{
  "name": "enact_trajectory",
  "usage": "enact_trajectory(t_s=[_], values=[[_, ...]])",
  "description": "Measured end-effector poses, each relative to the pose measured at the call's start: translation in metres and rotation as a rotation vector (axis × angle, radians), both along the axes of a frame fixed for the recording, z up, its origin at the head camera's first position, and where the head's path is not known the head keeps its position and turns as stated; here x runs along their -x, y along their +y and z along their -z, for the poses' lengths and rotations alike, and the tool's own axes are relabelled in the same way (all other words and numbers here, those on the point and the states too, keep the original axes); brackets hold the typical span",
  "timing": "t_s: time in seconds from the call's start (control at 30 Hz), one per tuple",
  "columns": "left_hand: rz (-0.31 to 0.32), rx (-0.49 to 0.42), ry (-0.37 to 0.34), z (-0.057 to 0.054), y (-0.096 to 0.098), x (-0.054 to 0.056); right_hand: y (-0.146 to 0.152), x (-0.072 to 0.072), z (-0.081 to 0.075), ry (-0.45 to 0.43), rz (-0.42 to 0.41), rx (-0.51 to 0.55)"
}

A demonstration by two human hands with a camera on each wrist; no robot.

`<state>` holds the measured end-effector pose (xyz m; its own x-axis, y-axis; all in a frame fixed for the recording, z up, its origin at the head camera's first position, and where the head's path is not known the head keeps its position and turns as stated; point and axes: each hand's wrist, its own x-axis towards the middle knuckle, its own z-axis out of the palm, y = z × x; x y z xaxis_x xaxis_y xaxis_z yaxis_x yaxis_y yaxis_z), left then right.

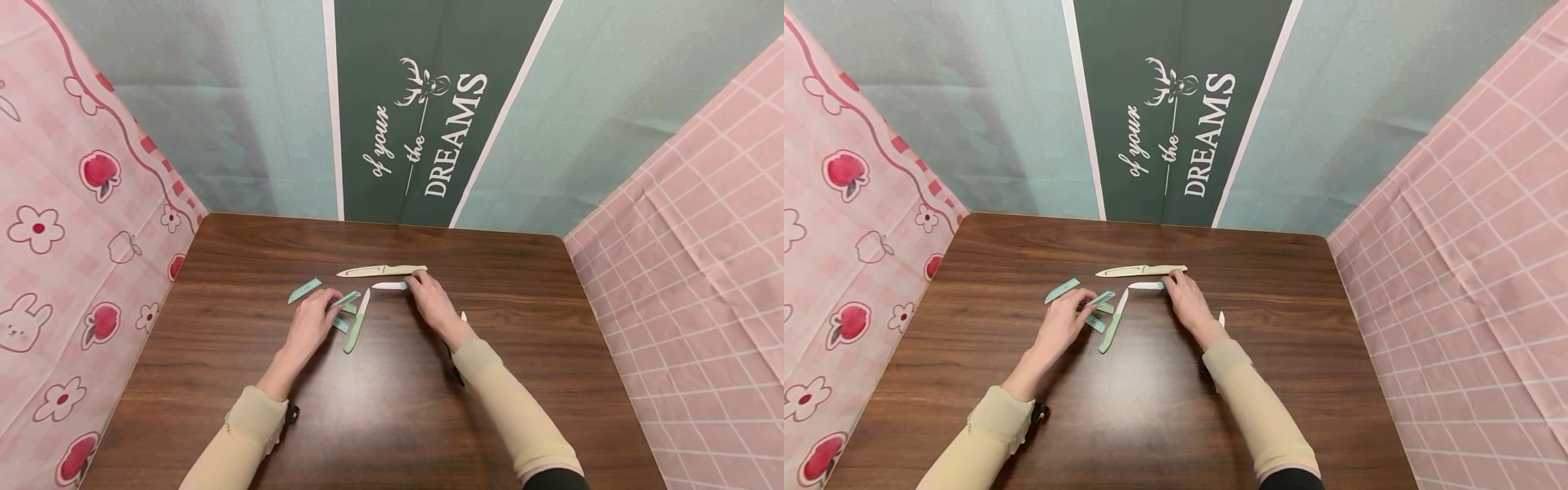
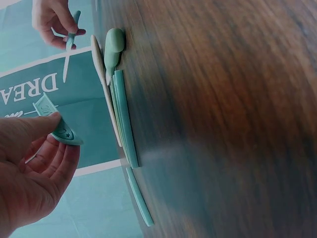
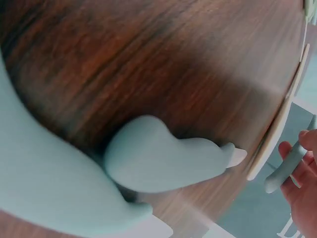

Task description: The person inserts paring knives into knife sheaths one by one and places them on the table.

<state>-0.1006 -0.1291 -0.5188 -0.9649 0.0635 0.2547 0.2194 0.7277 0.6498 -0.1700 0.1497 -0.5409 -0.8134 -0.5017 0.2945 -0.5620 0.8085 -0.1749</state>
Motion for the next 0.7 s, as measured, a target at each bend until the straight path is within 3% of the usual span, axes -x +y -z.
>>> enact_trajectory(t_s=[0.33,0.7], values=[[0.002,0.004,-0.008,-0.002,0.001,0.0,0.007,-0.006,-0.019,-0.111,-0.032,0.11],[0.014,0.001,0.044,-0.004,0.0,0.001,0.019,-0.013,-0.031,-0.212,0.01,0.217]])
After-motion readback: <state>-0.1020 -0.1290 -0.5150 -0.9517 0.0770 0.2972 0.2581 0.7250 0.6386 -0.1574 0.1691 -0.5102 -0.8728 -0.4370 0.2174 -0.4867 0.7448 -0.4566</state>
